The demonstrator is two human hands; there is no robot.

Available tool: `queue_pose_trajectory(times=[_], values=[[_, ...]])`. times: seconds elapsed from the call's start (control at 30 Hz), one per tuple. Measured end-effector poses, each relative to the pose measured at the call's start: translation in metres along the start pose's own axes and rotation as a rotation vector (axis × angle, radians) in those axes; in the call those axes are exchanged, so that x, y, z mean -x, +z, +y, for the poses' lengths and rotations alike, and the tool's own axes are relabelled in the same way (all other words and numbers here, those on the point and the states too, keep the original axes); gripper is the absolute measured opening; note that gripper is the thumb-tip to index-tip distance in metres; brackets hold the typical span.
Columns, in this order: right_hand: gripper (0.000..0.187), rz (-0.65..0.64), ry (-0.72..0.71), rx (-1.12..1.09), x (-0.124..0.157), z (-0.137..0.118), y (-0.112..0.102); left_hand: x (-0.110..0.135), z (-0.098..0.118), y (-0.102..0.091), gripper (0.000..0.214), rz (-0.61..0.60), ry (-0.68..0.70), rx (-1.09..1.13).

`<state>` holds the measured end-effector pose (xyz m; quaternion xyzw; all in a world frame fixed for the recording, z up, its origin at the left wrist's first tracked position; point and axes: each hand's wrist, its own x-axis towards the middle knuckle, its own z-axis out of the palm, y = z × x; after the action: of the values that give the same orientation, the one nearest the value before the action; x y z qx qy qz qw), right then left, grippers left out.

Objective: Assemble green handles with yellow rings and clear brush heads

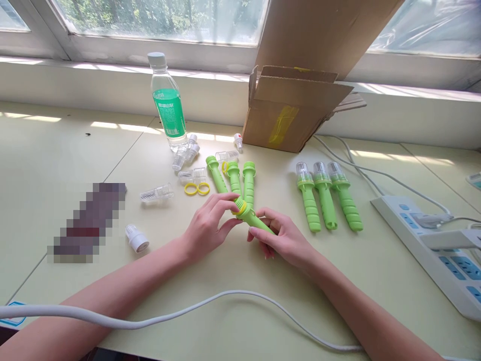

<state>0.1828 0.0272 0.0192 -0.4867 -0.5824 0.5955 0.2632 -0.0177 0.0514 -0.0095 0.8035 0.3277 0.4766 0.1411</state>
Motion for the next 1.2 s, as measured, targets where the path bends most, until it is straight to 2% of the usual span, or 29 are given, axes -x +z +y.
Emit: queue_pose_trajectory(times=[0.23,0.4,0.57,0.7,0.87,1.2], values=[[0.037,-0.072,-0.060,0.042,0.0014,-0.0022,-0.0002,-0.0005,0.0003,-0.0019,0.016,0.004,0.004,-0.018],[0.031,-0.028,-0.034,-0.015,0.0007,0.0008,-0.0002,-0.0006,0.0001,-0.0017,0.028,-0.024,-0.005,0.021],[0.032,0.012,0.012,0.000,0.0005,0.0034,-0.0016,0.0004,-0.0011,-0.0005,0.019,0.004,0.016,-0.004],[0.025,-0.024,-0.033,-0.024,0.0006,0.0017,-0.0024,0.0001,-0.0006,-0.0012,0.014,0.009,0.031,-0.029],[0.031,-0.093,-0.086,-0.013,0.0007,-0.0031,-0.0016,-0.0004,0.0007,-0.0020,0.020,0.010,0.047,-0.032],[0.032,0.031,0.022,-0.008,-0.0012,0.0019,0.0015,-0.0001,-0.0005,0.0001,0.014,0.000,0.042,-0.023]])
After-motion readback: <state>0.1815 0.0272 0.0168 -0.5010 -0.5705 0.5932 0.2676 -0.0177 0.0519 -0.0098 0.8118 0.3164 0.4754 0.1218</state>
